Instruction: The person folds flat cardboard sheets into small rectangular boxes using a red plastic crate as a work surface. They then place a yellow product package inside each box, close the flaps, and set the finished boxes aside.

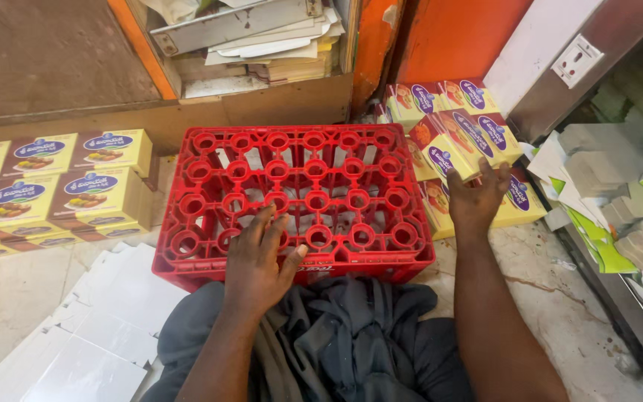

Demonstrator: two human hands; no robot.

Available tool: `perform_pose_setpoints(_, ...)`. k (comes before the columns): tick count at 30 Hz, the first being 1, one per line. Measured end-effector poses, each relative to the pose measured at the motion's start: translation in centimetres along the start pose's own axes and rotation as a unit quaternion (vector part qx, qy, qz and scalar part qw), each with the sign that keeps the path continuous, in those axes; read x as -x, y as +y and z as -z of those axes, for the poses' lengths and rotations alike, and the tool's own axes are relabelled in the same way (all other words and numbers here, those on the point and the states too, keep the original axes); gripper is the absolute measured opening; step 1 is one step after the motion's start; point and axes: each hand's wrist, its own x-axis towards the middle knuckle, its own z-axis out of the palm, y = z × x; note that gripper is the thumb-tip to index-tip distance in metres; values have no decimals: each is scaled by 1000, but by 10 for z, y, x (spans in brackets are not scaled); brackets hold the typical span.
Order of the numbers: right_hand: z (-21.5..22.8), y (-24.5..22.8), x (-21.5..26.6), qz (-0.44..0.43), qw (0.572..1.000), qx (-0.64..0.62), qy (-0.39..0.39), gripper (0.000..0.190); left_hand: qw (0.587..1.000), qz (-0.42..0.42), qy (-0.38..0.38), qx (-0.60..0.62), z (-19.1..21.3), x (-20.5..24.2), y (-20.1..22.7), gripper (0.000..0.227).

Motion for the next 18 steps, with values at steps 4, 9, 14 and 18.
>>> perform_pose_setpoints(4, -10, 7, 6, 14, 971, 227, -74, 72, 1000, -7, -14, -27, -1, -2, 3, 55)
perform_pose_setpoints(9, -27, 11, 6, -28, 927, 306, -212, 66, 996, 4, -62, -66, -3, -7, 5, 51)
perform_pose_setpoints(14, -48, 56, 7, 34, 919, 299, -253, 49, 994, -7, -74, -82, -3, -16, 9, 47)
perform_pose_setpoints(18, -61, 78, -6, 127, 924, 284, -224, 48, 992, 4, -89, -89, -6, -18, 11, 45)
